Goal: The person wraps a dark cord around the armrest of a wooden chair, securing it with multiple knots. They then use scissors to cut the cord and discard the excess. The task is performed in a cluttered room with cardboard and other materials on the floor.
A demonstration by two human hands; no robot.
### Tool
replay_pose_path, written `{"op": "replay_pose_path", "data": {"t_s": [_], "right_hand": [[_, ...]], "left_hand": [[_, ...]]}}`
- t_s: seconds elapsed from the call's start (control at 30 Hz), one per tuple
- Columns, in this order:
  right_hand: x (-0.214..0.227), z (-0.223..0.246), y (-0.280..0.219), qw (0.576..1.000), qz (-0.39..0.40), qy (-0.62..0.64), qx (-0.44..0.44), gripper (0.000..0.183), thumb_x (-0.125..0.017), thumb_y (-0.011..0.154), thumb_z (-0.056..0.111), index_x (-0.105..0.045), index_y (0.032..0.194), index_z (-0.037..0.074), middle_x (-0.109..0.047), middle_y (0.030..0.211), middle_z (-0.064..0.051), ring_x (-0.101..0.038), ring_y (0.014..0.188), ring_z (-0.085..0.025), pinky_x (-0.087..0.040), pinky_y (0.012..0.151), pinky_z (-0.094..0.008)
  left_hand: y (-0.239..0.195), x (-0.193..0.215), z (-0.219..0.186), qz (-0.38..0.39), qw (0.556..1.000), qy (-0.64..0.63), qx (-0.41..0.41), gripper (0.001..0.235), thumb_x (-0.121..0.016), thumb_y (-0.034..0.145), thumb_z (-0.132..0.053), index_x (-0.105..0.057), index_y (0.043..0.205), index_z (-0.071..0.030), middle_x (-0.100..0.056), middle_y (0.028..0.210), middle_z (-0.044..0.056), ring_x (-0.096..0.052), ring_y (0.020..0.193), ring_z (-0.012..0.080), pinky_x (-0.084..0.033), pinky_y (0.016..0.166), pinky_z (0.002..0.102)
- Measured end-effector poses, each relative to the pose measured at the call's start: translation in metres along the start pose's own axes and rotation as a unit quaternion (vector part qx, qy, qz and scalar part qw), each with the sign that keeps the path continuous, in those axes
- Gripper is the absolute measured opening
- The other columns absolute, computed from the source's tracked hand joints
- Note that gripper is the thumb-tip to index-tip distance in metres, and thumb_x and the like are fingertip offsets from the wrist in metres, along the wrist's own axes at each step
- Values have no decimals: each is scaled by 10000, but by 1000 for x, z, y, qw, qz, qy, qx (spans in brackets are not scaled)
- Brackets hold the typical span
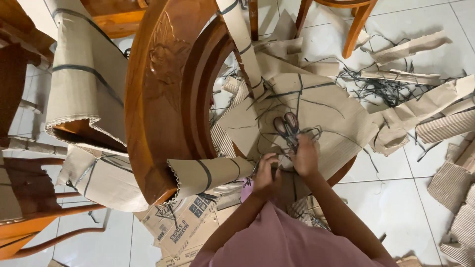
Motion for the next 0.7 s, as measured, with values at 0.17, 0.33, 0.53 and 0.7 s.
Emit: {"op": "replay_pose_path", "data": {"t_s": [0.17, 0.33, 0.53, 0.7], "right_hand": [[9, 0, -9, 980, 147, 34, -128, 619, -639, 887, 219, -439, 1417, -30, -627, 1115, -244, -675, 1043, -417, -584, 884, -521], [-30, -72, -46, 966, 124, 124, -188, 387, -730, 809, 214, -668, 1154, 49, -716, 1011, -216, -732, 967, -350, -576, 752, -442], [31, 2, -104, 896, 1, 429, 116, 146, -665, 805, -57, -755, 885, 25, -721, 811, -102, -696, 777, -234, -563, 761, -400], [44, 31, -118, 895, -38, 386, 221, 226, -609, 827, 30, -785, 969, 25, -741, 871, -141, -728, 830, -290, -572, 771, -440]], "left_hand": [[1, 11, -17, 47, 995, -82, -43, 330, -602, 902, -157, -469, 1200, -199, -488, 1407, 32, -557, 1288, 339, -516, 1009, 526], [-15, 27, -35, 42, 971, -213, -96, 426, -620, 938, -133, -458, 1330, -96, -504, 1373, 183, -482, 1339, 408, -365, 1120, 511], [-29, 40, -85, 86, 909, -400, -80, 449, -593, 1015, -159, -477, 1432, -41, -538, 1435, 183, -396, 1421, 272, -239, 1197, 491], [-21, 62, -142, 141, 902, -389, -123, 383, -564, 1051, -216, -580, 1408, -76, -640, 1364, 152, -541, 1346, 282, -361, 1164, 467]]}}
Point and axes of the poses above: each hand's wrist, its own y-axis towards the middle knuckle, its own x-axis out of the back of the hand, z = x × y, the point moved 10 cm from there along y, towards the middle knuckle
